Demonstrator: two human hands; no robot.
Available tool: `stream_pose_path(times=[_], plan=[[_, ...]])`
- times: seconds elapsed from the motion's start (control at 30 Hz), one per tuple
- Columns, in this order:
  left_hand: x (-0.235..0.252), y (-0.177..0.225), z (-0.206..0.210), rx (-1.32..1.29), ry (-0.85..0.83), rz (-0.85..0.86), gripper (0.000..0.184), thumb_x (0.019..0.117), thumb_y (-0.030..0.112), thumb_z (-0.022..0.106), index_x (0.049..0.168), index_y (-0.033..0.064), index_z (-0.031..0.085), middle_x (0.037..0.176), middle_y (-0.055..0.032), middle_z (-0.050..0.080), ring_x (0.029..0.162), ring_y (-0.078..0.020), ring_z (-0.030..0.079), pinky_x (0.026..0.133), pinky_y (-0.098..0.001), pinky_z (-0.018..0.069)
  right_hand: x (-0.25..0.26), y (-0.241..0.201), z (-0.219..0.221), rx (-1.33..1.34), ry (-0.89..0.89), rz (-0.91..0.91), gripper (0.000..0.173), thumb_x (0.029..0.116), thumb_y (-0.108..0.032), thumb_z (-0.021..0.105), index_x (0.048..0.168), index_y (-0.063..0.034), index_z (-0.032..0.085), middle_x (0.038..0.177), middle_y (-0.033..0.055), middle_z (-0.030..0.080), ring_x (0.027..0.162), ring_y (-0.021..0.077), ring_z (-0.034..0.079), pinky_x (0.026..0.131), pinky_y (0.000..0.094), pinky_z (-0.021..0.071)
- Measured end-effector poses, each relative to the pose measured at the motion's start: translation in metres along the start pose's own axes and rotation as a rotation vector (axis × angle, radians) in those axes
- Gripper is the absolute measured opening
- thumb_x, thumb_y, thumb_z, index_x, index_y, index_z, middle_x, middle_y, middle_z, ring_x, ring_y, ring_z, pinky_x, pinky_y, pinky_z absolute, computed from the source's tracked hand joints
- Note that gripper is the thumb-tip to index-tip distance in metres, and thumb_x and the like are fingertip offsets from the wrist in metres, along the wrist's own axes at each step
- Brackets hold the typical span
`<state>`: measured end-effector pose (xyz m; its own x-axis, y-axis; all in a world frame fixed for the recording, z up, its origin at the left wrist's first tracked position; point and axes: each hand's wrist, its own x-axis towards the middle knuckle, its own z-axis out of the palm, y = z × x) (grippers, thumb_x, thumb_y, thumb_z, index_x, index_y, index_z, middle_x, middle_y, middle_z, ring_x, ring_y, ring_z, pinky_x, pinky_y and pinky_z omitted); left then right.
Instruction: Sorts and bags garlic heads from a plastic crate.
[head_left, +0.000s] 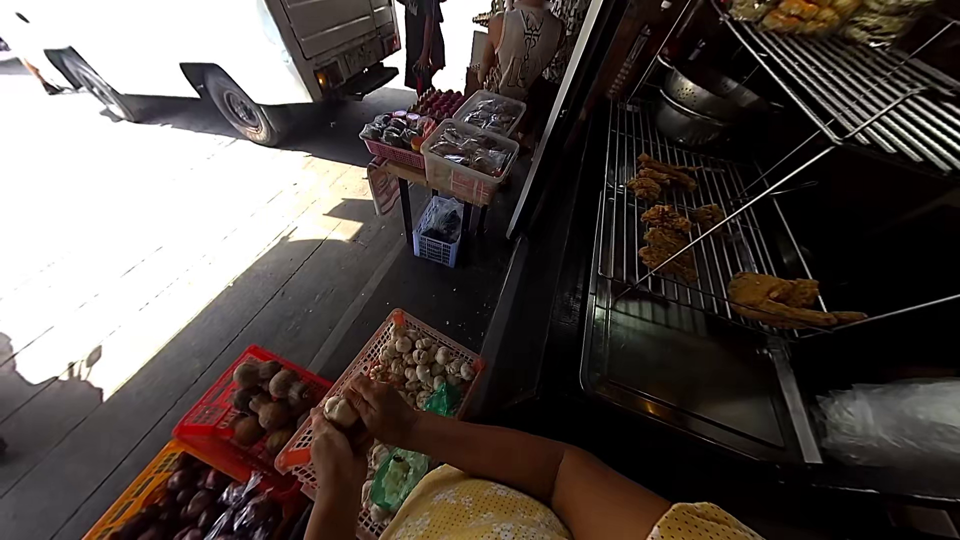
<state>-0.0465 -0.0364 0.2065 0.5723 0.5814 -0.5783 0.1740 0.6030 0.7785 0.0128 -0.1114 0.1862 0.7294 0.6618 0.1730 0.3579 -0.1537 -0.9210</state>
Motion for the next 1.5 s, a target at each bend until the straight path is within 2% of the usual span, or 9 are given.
stream_pose_path(times=[0.13,0.3,0.37,0.47,0.63,0.77,0.9,1.4,1.5], plan=[[-0.001,-0.007,-0.005,0.048,-0.050,0.110,0.058,0.1112,0.050,0.015,0.099,0.0140,0.059,0.070,0.0007,0.060,0.057,-0.0093,0.058,0.052,-0.0285,0.0504,-0.002,-0.011,-0.005,-0.205,-0.170,0.085,0.053,0.1091,-0.038,0.042,0.130,0.0086,0.057,0.113,0.0265,0.068,0.105,0.0377,0.069,0.092,0.0525,0.0544],[0.000,-0.007,-0.010,0.416,-0.091,0.229,0.056,0.1122,0.046,0.015,0.104,0.0104,0.058,0.064,0.0000,0.051,0.046,-0.0086,0.045,0.041,-0.0247,0.0383,0.005,-0.019,-0.012,-0.340,-0.166,0.180,0.054,0.1090,-0.040,0.037,0.128,0.0022,0.063,0.102,0.0225,0.072,0.099,0.0371,0.071,0.087,0.0546,0.0537],[-0.004,-0.005,-0.013,0.475,-0.082,0.311,0.051,0.1136,0.038,0.019,0.128,0.0044,0.055,0.083,-0.0031,0.056,0.063,-0.0075,0.053,0.056,-0.0259,0.0465,0.004,-0.022,-0.012,-0.412,-0.196,0.169,0.050,0.1092,-0.036,0.034,0.122,0.0006,0.066,0.100,0.0213,0.072,0.098,0.0364,0.071,0.084,0.0545,0.0540],[-0.008,-0.003,-0.009,0.403,-0.024,0.335,0.064,0.1113,0.046,0.009,0.120,0.0049,0.057,0.095,-0.0042,0.062,0.083,-0.0082,0.061,0.075,-0.0307,0.0522,0.004,-0.040,-0.010,-0.516,-0.285,0.225,0.047,0.1089,-0.034,0.032,0.120,-0.0013,0.064,0.102,0.0206,0.071,0.100,0.0361,0.071,0.082,0.0552,0.0540],[-0.012,0.001,-0.009,0.368,0.003,0.370,0.064,0.1115,0.044,0.016,0.150,-0.0015,0.039,0.137,-0.0204,0.052,0.123,-0.0202,0.054,0.105,-0.0413,0.0431,0.008,-0.056,-0.005,-0.626,-0.323,0.220,0.042,0.1055,-0.035,0.045,0.109,0.0011,0.066,0.098,0.0201,0.072,0.097,0.0366,0.071,0.078,0.0562,0.0539],[-0.018,0.004,-0.009,0.234,-0.029,0.294,0.063,0.1102,0.052,0.017,0.123,0.0060,0.059,0.100,-0.0069,0.066,0.090,-0.0120,0.065,0.081,-0.0360,0.0554,0.008,-0.054,-0.006,-0.607,-0.335,0.096,0.042,0.1050,-0.033,0.044,0.097,0.0003,0.069,0.094,0.0183,0.072,0.095,0.0351,0.071,0.076,0.0559,0.0527],[-0.023,0.006,-0.009,0.056,-0.065,0.231,0.063,0.1091,0.056,0.016,0.084,0.0161,0.058,0.063,0.0039,0.061,0.055,-0.0066,0.060,0.050,-0.0255,0.0502,0.005,-0.053,-0.004,-0.530,-0.330,0.033,0.043,0.1044,-0.031,0.045,0.092,0.0019,0.071,0.093,0.0194,0.072,0.095,0.0360,0.071,0.078,0.0563,0.0516],[-0.011,0.002,-0.013,-0.103,-0.018,0.039,0.042,0.1108,0.033,0.027,0.079,0.0191,0.049,0.053,0.0056,0.046,0.041,-0.0045,0.043,0.039,-0.0208,0.0371,-0.007,-0.003,0.011,-0.287,-0.092,-0.283,0.024,0.0896,-0.002,0.065,0.110,0.0105,0.066,0.102,0.0269,0.071,0.091,0.0390,0.073,0.078,0.0495,0.0595],[-0.015,0.006,-0.008,-0.056,0.017,0.030,0.042,0.1123,0.040,0.027,0.099,0.0134,0.056,0.070,-0.0001,0.060,0.058,-0.0108,0.060,0.052,-0.0293,0.0521,-0.005,-0.005,0.008,-0.183,-0.100,-0.102,0.031,0.0930,0.002,0.059,0.122,0.0114,0.060,0.110,0.0290,0.069,0.100,0.0408,0.071,0.088,0.0518,0.0575]])
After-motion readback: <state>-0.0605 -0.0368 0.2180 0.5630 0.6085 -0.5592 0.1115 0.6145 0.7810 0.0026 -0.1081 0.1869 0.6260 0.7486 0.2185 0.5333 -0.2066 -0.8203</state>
